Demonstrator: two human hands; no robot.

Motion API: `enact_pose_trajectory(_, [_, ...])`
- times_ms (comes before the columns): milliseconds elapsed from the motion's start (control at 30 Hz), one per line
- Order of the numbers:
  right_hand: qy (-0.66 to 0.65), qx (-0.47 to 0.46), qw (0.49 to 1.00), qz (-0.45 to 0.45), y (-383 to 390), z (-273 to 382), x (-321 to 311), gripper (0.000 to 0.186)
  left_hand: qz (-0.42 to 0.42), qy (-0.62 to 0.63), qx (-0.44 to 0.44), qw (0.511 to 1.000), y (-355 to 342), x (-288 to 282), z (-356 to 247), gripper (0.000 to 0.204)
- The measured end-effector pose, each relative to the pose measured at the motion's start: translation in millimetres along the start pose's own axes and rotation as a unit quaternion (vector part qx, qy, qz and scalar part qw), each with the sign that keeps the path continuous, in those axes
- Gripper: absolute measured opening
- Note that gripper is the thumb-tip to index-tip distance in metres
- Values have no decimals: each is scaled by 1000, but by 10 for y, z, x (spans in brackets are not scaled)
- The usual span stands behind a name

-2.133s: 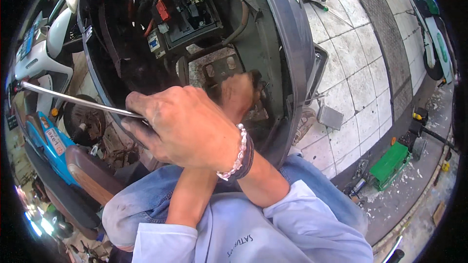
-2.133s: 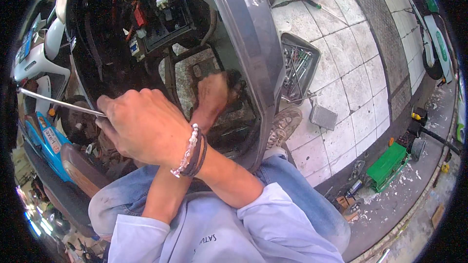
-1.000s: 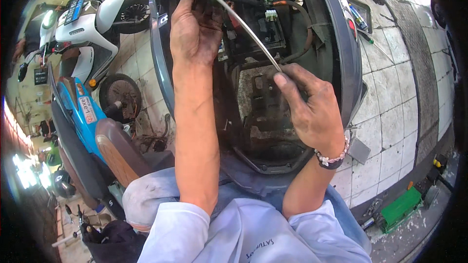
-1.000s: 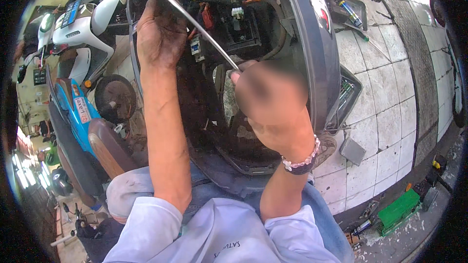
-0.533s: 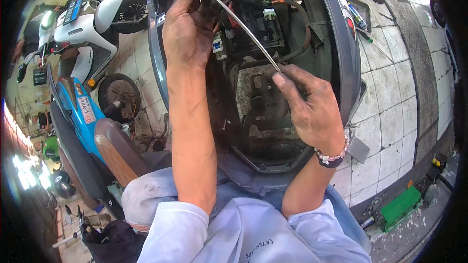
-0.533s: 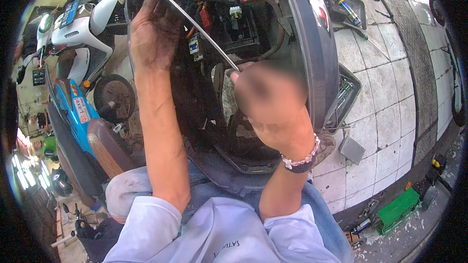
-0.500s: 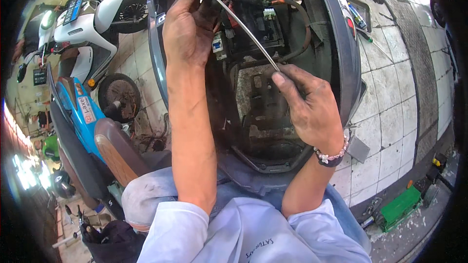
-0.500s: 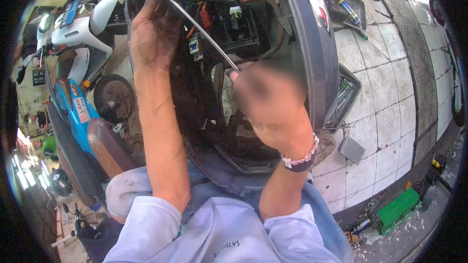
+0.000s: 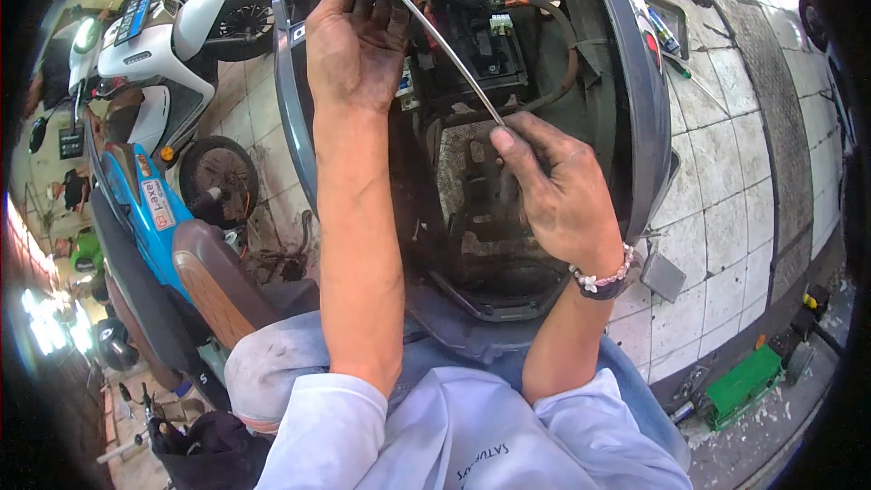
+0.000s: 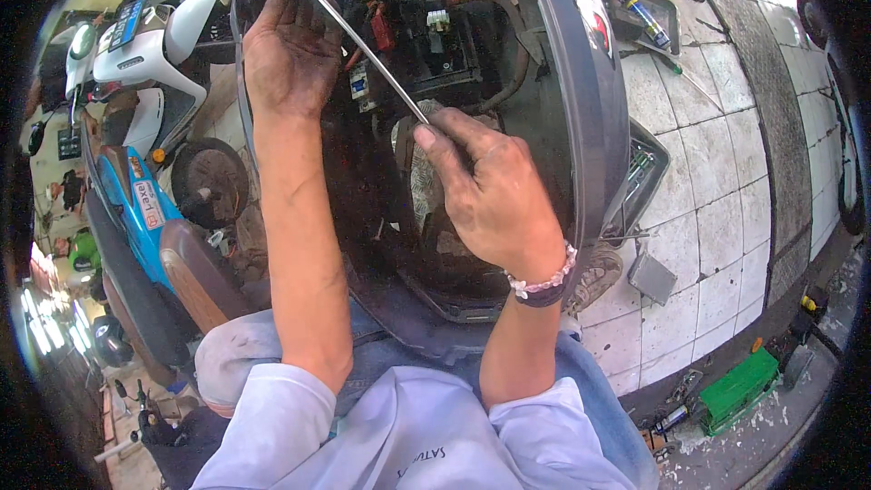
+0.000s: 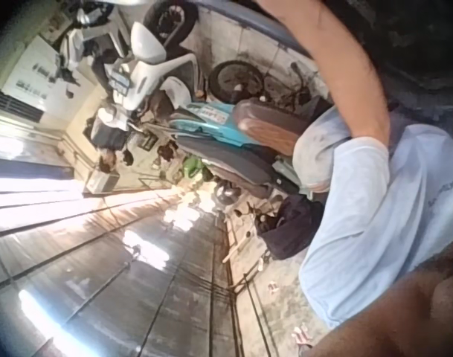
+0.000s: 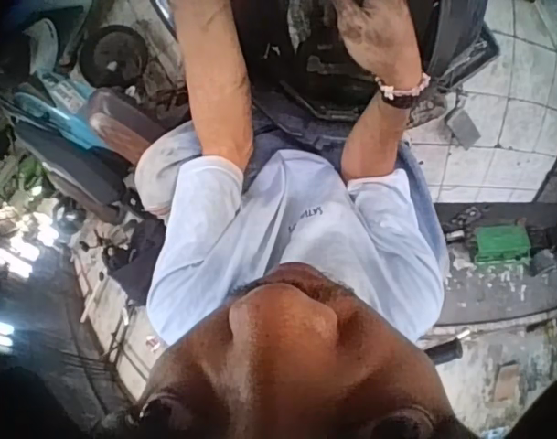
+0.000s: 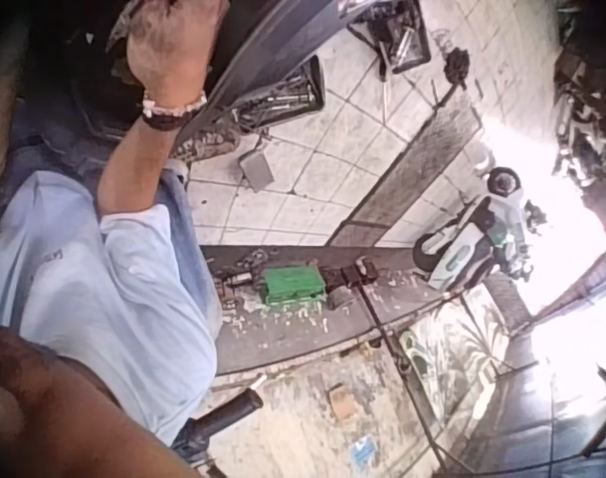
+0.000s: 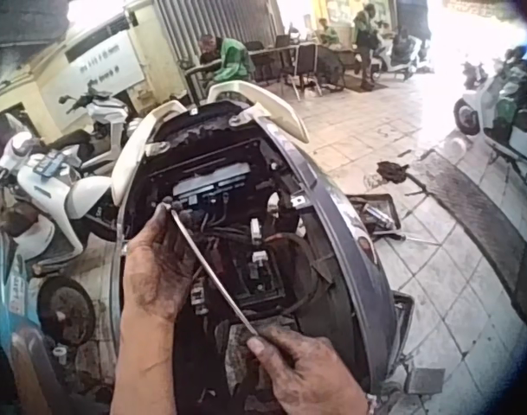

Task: The person works on the internal components of a scooter, using a screwdriver to loosen fasteners and moving wires aside. They disconnect electrical connectors by hand and then use the screwdriver again to work on the remaining wiring and internal housing.

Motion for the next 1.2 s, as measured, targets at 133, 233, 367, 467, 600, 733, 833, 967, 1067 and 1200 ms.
enact_pose_trajectory(133, [4,-3,1000,8,-7,15,17,32,28,9,-15,999,-3,-35,-23,20])
enact_pose_trajectory(233, [11,-5,1000,4,10,34,-40,30,18,-7,-8,1000,34,67,-5,19])
enact_pose_trajectory(367, [-11,8,999,40,-6,-43,-36,30,12,-46,-48,998,236,275,61,17])
enact_pose_trajectory(467, [-101,76,985,120,-13,-109,113,34,-20,-14,-41,999,95,118,124,15])
enact_pose_trajectory(600, [-194,115,964,142,-97,-168,428,37,11,-72,-95,993,-186,-93,408,16])
enact_pose_trajectory(733, [-227,112,960,117,-231,-235,624,41,-78,-144,-48,985,-325,-232,624,14])
enact_pose_trajectory(833, [-237,116,959,108,-261,-228,721,41,-107,-156,-3,982,-401,-292,622,18])
enact_pose_trajectory(967, [-268,119,952,89,-319,-296,749,41,-83,-285,-57,953,-274,-134,635,28])
enact_pose_trajectory(1067, [-281,121,949,83,-342,-321,788,42,-95,-288,7,953,-359,-151,551,22])
enact_pose_trajectory(1200, [-299,100,945,86,-383,-337,814,45,-78,-240,3,968,-287,-81,637,19])
Point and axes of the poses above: each hand's wrist, its own y-axis away from the middle knuckle, its own x-axis out of the palm, z = x × y, the point moved 7 cm from there along -y, towards the middle knuckle, and after that the axes turned 11 degrees about x, right-handed, at the moved point
